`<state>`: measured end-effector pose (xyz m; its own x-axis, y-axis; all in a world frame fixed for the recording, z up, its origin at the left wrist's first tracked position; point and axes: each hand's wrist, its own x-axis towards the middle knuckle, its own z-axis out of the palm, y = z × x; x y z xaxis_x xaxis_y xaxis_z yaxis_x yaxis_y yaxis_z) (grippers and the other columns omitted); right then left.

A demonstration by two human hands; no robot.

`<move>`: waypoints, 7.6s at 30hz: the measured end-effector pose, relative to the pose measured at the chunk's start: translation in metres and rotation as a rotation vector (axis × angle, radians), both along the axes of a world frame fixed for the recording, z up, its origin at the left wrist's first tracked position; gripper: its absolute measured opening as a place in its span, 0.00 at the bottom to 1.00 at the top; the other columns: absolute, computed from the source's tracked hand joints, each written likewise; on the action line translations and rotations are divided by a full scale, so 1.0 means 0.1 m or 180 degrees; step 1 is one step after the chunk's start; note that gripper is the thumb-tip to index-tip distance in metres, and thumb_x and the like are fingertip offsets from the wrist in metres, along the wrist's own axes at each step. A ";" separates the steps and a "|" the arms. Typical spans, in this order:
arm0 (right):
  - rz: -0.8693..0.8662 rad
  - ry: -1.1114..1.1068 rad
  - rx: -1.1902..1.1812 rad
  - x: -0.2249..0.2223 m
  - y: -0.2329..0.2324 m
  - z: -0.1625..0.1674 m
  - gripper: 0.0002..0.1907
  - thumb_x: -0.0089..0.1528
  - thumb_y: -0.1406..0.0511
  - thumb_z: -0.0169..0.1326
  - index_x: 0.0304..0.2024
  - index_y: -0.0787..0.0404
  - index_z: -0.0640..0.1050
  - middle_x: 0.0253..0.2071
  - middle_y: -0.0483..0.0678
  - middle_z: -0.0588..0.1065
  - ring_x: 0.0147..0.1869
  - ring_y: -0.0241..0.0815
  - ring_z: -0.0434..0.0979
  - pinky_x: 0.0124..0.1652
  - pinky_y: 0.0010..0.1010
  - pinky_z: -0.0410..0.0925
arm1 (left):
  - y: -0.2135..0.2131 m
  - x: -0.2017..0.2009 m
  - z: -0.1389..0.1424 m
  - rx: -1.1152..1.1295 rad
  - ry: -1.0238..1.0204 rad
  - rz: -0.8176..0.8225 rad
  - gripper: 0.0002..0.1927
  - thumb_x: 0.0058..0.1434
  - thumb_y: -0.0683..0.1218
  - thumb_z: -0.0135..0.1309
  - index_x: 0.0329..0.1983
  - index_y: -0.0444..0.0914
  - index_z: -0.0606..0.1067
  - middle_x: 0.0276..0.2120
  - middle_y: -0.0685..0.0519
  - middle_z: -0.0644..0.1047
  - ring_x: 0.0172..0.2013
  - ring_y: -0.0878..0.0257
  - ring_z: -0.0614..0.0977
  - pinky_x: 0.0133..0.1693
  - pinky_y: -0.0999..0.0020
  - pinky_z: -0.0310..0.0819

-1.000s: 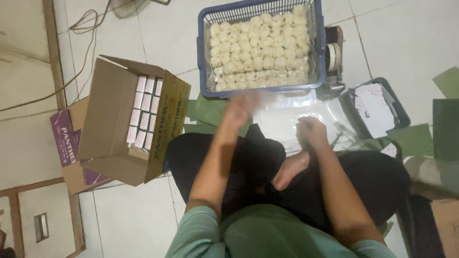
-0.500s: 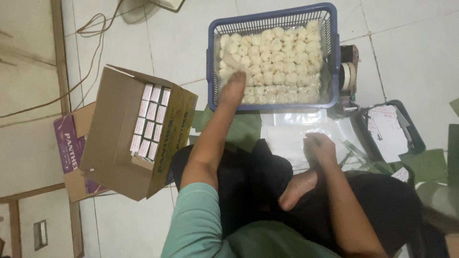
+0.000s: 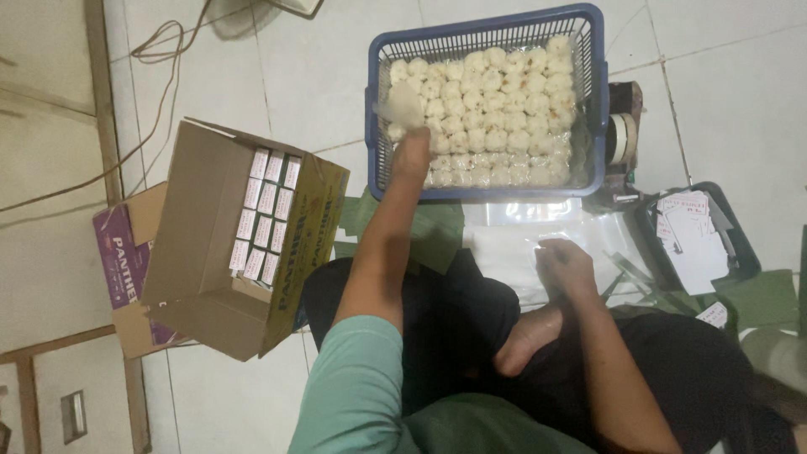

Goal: The person sits on the floor wrapping round white objects in green leaves one at a time and places the wrapped items into a plastic basket. They also arrange small labeled boxes into a cardboard carton and handle plastic wrapping material.

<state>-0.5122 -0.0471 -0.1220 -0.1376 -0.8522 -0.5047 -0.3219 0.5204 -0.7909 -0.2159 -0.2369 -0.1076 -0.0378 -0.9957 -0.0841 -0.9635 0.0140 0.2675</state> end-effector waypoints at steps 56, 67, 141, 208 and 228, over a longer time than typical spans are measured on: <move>0.0319 -0.2419 -0.1011 0.98 1.02 1.21 0.11 0.69 0.66 0.52 0.51 0.68 0.77 0.48 0.49 0.78 0.52 0.37 0.77 0.52 0.28 0.71 | 2.80 -0.58 1.01 0.0423 0.6505 0.0966 0.37 0.80 0.62 0.37 0.76 0.29 0.53 0.62 0.29 0.68 0.57 0.39 0.75 0.56 0.46 0.69; 0.0039 -0.1687 -0.1855 1.19 1.21 1.55 0.17 0.66 0.68 0.57 0.56 0.65 0.72 0.48 0.47 0.75 0.52 0.36 0.75 0.52 0.26 0.71 | 2.83 -0.51 1.30 0.0893 0.7050 -0.0428 0.49 0.68 0.77 0.22 0.84 0.47 0.39 0.73 0.31 0.60 0.70 0.38 0.65 0.68 0.46 0.63; -0.0701 -0.2807 -0.0037 0.58 0.54 0.20 0.29 0.64 0.71 0.51 0.68 0.67 0.66 0.62 0.58 0.72 0.59 0.53 0.77 0.51 0.41 0.74 | 1.39 1.11 0.02 0.1153 0.0115 0.2059 0.43 0.42 0.68 0.70 0.55 0.38 0.77 0.54 0.44 0.77 0.55 0.48 0.80 0.54 0.54 0.77; -0.1695 -0.2204 -0.1451 -1.62 0.37 0.18 0.18 0.75 0.68 0.57 0.66 0.66 0.70 0.56 0.51 0.73 0.52 0.42 0.78 0.50 0.35 0.76 | 1.73 0.98 0.01 -0.0576 0.1649 0.2087 0.18 0.50 0.48 0.70 0.32 0.34 0.73 0.24 0.47 0.75 0.27 0.52 0.75 0.34 0.56 0.70; -0.0666 -0.0024 -0.0999 -0.90 0.39 0.93 0.21 0.58 0.72 0.61 0.55 0.63 0.79 0.45 0.48 0.77 0.42 0.37 0.77 0.40 0.28 0.71 | 1.72 0.59 0.09 -0.0065 0.0809 0.1558 0.41 0.44 0.59 0.77 0.54 0.35 0.71 0.53 0.39 0.71 0.54 0.43 0.73 0.53 0.50 0.71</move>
<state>-0.6025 -0.0082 -0.0288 -0.3223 -0.9195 -0.2251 -0.2280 0.3061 -0.9243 -0.1569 -0.0653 -0.0989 0.4134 -0.9035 -0.1133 -0.7639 -0.4118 0.4969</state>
